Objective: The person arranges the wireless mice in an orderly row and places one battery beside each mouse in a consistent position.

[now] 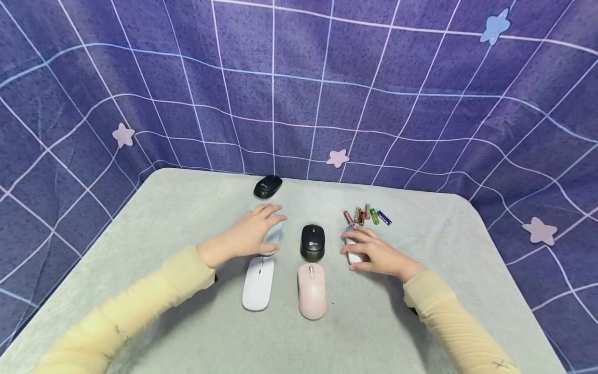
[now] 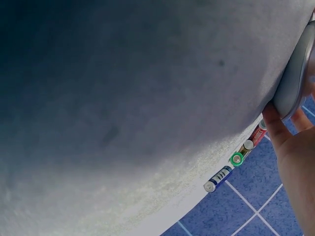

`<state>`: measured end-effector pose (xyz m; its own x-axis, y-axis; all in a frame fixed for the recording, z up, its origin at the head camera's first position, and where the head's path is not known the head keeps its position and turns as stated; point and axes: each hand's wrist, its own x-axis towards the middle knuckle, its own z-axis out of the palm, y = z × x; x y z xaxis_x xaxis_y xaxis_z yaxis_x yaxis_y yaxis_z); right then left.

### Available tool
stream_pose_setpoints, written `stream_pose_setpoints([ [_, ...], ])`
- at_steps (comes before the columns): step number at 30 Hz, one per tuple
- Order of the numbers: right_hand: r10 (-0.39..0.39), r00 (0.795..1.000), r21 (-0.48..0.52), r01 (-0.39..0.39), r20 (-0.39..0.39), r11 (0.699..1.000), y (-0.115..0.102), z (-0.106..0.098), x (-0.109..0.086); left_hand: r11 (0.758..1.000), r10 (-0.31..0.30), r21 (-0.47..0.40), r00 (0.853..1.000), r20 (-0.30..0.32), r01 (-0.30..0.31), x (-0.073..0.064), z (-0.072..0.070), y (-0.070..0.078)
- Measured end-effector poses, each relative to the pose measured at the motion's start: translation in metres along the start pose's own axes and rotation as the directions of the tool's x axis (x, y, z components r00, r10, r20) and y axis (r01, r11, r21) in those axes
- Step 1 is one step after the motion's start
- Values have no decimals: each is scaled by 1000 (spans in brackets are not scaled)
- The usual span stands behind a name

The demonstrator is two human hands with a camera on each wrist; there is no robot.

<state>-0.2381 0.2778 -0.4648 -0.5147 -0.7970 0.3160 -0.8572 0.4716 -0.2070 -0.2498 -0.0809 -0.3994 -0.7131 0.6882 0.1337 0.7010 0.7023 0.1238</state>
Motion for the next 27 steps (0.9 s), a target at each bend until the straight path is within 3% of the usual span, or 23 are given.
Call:
stream_pose_setpoints([
  [5,-9,1000,-4,9,-6,1000,2,0,1,997,45,-68,999,26,-43,8,3,-23],
  [8,-11,1000,-5,11,-5,1000,2,0,0,993,72,-95,997,4,-71,13,6,-35],
  [12,-6,1000,1,6,-2,1000,2,0,0,994,57,-88,998,-28,-60,23,11,-52],
  [27,23,1000,-12,-23,20,1000,1,-1,-1,993,-116,-10,993,-10,116,63,29,-91],
])
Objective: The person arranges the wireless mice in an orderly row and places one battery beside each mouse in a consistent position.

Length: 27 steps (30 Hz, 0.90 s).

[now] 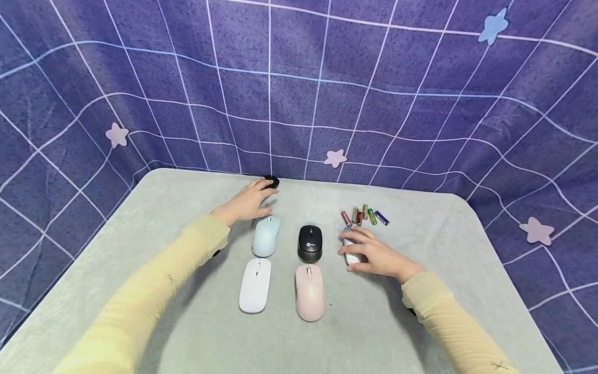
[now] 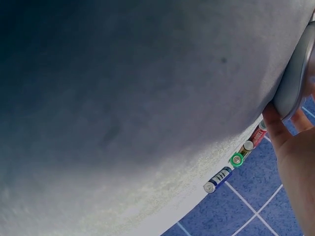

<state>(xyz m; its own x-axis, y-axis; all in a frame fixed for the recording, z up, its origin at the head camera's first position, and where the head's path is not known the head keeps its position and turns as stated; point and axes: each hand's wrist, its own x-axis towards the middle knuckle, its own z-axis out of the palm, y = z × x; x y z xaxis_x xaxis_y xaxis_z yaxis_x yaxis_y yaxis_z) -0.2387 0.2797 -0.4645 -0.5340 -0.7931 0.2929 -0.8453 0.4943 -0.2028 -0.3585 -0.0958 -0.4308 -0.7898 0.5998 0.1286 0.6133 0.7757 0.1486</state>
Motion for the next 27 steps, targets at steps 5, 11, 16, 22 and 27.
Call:
stream_pose_setpoints([
  [5,-9,1000,0,10,-9,1000,0,0,0,998,-65,12,998,13,65,9,5,-10],
  [11,-20,1000,15,20,-14,1000,1,0,1,993,-117,1,993,34,117,16,9,-15],
  [16,7,1000,18,-7,14,1000,0,-1,2,993,-115,-5,993,15,115,24,12,-20],
  [22,11,1000,13,-11,21,1000,2,0,0,998,-67,-14,998,2,67,32,11,-22],
  [27,5,1000,11,-5,10,1000,3,1,-1,998,-52,-27,999,10,52,34,9,-22],
])
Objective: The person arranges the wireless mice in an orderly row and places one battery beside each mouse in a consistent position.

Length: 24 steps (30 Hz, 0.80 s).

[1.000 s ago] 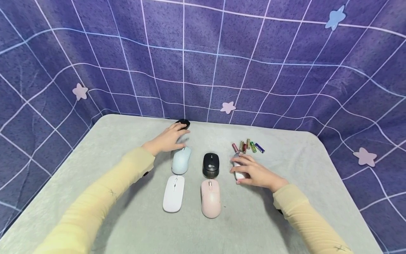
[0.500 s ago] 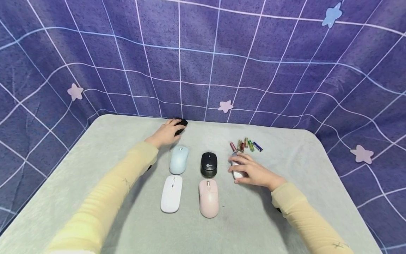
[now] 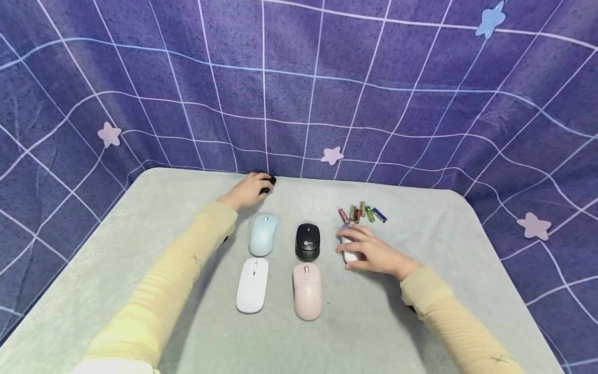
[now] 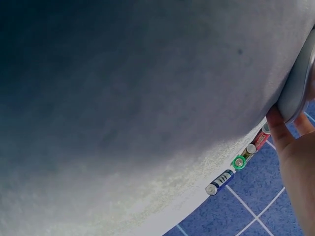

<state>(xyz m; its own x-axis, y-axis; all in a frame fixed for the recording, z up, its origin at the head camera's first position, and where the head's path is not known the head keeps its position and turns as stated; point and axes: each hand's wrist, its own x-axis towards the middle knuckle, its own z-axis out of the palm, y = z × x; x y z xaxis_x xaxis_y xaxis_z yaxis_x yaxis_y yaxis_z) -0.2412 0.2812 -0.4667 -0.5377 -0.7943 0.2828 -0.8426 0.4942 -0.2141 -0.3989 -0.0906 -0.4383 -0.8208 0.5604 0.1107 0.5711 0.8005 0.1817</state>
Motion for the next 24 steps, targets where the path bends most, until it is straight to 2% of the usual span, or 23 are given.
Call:
stream_pose_setpoints([
  [5,-2,1000,6,2,3,1000,-1,-1,0,1000,-20,-18,1000,23,20,1,-1,0],
  [9,2,1000,9,-2,5,1000,-2,-1,0,1000,-13,-26,999,41,14,4,-1,-1],
  [16,5,1000,6,-5,-3,1000,-2,-3,0,999,-15,-48,995,103,20,9,0,-2],
  [24,-2,1000,-12,2,3,1000,-2,-2,1,1000,-20,-20,996,88,22,8,2,-1],
])
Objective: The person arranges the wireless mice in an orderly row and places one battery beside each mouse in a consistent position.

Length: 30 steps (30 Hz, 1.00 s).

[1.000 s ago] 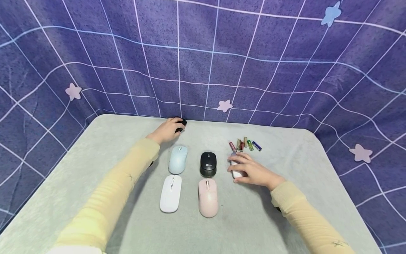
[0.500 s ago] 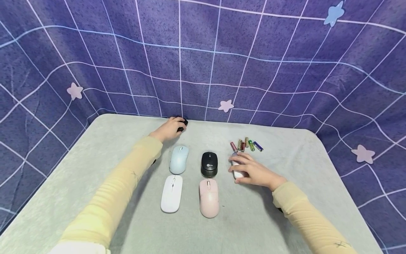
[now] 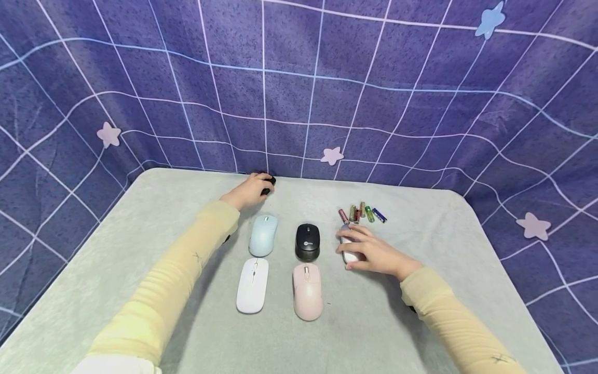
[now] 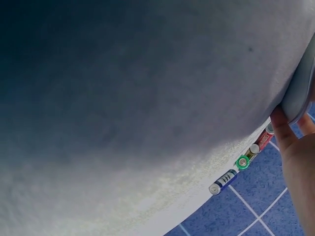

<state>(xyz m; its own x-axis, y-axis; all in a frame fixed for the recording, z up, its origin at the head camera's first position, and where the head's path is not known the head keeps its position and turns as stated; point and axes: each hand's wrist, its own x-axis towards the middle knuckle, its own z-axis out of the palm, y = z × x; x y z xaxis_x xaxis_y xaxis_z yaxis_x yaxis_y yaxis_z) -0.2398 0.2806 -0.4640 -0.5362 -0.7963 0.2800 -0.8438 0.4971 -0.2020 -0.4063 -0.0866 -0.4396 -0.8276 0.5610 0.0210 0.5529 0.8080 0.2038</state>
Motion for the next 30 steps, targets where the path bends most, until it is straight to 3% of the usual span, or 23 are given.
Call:
stream_pose_setpoints([
  [18,1,1000,-8,-1,-1,1000,-1,0,2,997,43,73,996,-80,-37,-13,-5,9],
  [25,13,1000,13,-13,7,1000,-2,-1,1,991,37,133,993,-114,-21,-23,-12,25],
  [30,3,1000,15,-3,-1,1000,-2,-1,1,989,77,135,981,-175,-54,-33,-17,39],
])
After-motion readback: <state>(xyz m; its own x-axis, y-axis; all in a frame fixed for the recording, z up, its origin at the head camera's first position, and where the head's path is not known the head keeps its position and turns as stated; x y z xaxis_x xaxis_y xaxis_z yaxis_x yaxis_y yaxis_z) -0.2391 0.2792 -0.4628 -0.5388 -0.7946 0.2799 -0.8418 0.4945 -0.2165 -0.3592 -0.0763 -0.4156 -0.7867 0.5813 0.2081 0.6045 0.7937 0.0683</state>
